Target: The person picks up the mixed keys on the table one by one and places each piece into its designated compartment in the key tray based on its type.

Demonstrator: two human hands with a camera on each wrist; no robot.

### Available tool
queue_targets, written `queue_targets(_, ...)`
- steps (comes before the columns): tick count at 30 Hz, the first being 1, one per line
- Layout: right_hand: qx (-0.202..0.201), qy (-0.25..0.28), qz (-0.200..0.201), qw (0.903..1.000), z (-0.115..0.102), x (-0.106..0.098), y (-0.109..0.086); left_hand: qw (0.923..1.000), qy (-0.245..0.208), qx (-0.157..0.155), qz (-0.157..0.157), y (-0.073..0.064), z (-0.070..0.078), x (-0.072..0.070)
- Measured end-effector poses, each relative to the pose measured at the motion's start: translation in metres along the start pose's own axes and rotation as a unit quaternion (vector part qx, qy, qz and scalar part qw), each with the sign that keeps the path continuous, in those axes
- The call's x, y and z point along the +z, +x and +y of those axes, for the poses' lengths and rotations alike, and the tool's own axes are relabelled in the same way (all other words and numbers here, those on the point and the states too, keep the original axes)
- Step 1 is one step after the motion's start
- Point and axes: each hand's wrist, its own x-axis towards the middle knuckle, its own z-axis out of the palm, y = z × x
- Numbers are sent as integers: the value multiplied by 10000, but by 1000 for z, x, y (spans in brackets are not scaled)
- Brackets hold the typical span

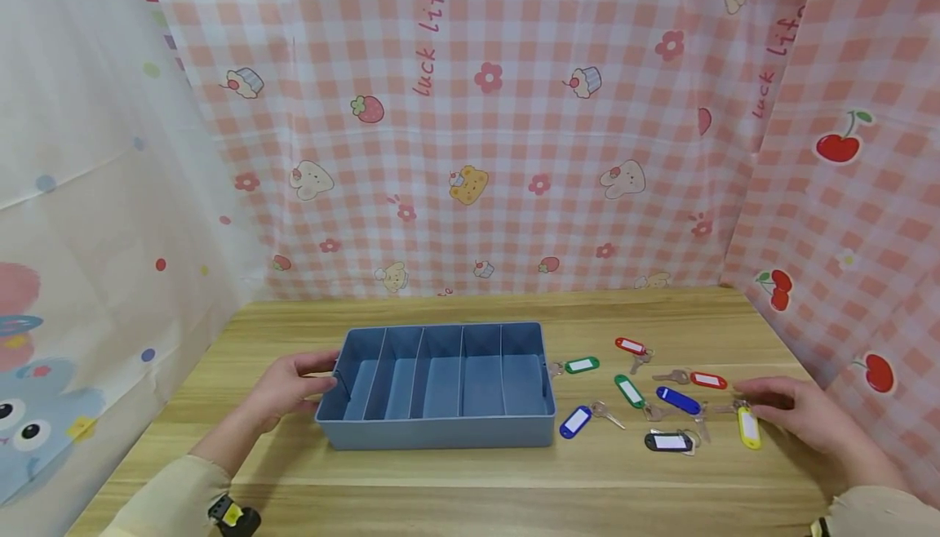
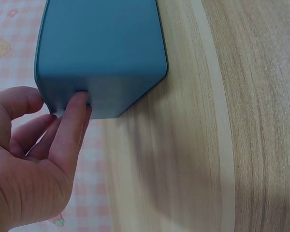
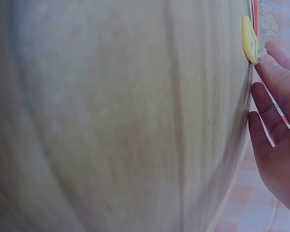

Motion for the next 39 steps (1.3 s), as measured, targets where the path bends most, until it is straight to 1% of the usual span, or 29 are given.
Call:
queue_targets(4,275,-160,-76,9995,2,1,-2,10000,-40,-26,34,0,0,-1)
queue_targets(6,346,-263,-58,9990,3,1,-2,10000,-76,-27,22,0,-1,-1)
queue_targets(11,424,-398,21,9983,4,2,-2,9998,-194,-14,-40,1,-2,-3)
queue_targets(17,532,-423,-53,9977,3,2,-2,9991,-370,-77,-189,1,-3,-5)
queue_targets(21,791,-664,-116,9946,2,1,0,9983,-497,-153,-259,2,-3,-7)
queue_targets(24,971,-858,-144,9915,1,1,-1,9979,-571,-215,-236,3,-4,-7)
queue_targets(30,1110,-1069,-202,9878,-3,-2,0,9977,-589,-233,-226,3,-4,-7)
queue_targets(35,1293,-863,-122,9878,-9,-4,0,9980,-550,-251,-197,3,-5,-6)
queue_targets(39,1230,-817,-53,9890,-14,-3,3,9980,-556,-237,-191,3,-5,-6)
